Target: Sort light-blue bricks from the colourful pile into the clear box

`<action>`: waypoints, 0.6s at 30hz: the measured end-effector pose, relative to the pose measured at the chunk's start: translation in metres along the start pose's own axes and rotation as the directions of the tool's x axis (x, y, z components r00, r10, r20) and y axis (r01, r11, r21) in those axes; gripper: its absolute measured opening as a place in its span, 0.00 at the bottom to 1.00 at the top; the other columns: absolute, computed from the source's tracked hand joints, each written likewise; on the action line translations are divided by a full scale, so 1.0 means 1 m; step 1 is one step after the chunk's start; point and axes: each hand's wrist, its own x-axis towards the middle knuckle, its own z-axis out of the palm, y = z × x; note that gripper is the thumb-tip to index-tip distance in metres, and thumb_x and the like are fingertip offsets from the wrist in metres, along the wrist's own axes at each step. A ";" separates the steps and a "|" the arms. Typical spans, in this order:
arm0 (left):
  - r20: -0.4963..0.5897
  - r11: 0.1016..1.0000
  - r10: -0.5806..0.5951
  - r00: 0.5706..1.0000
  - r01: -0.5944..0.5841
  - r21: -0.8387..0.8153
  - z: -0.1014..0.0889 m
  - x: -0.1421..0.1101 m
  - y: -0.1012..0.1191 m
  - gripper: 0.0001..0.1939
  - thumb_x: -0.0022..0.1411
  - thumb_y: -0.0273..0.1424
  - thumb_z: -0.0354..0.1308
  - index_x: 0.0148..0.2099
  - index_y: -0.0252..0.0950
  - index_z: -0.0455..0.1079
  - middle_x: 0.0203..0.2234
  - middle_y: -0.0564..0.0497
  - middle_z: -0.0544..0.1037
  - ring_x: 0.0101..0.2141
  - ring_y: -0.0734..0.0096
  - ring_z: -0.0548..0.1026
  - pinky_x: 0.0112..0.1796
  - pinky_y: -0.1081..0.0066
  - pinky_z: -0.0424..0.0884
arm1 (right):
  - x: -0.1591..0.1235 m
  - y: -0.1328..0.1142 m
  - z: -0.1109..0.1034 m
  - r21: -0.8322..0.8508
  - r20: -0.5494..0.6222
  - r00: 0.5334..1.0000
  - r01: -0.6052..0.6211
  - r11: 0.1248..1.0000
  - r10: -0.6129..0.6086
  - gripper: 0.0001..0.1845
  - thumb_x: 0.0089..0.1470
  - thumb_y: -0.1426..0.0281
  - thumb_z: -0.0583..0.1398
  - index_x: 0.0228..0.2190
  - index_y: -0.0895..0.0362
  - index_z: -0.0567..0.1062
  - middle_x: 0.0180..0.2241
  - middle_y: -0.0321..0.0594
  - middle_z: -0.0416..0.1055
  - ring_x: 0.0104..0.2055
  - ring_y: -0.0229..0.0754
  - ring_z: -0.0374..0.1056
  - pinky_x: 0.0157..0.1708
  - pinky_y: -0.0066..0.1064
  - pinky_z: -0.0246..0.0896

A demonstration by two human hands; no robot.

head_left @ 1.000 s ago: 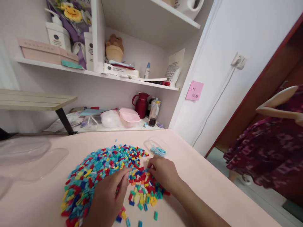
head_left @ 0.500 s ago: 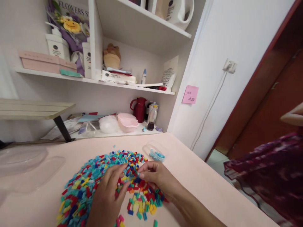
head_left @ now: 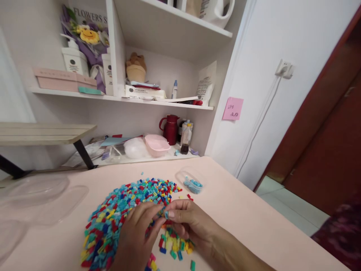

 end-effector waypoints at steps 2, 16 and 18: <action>0.001 1.000 0.031 1.000 -0.031 0.001 0.000 0.000 -0.001 0.12 0.64 0.33 0.56 0.49 0.43 0.72 0.36 0.51 0.78 0.37 0.71 0.78 0.39 0.72 0.74 | 0.000 0.001 0.000 -0.004 -0.003 1.000 -0.006 1.000 0.006 0.19 0.38 0.61 0.72 0.28 0.62 0.77 0.09 0.29 0.64 0.10 0.27 0.52 0.12 0.22 0.37; 0.067 0.948 0.295 0.953 -0.301 0.102 -0.005 0.006 -0.008 0.11 0.68 0.31 0.49 0.44 0.42 0.73 0.33 0.55 0.82 0.33 0.75 0.79 0.37 0.75 0.73 | 0.005 0.004 -0.002 -0.189 -0.040 0.997 0.054 0.980 -0.063 0.23 0.36 0.57 0.72 0.27 0.63 0.77 0.13 0.31 0.66 0.12 0.28 0.57 0.12 0.19 0.45; 0.087 0.929 0.343 0.935 -0.351 0.117 -0.005 0.009 -0.013 0.12 0.68 0.33 0.48 0.43 0.42 0.73 0.31 0.56 0.83 0.31 0.76 0.79 0.34 0.76 0.74 | 0.007 0.005 -0.003 -0.219 -0.031 0.996 0.075 0.973 -0.084 0.24 0.35 0.56 0.72 0.27 0.63 0.77 0.13 0.31 0.67 0.12 0.28 0.57 0.12 0.19 0.44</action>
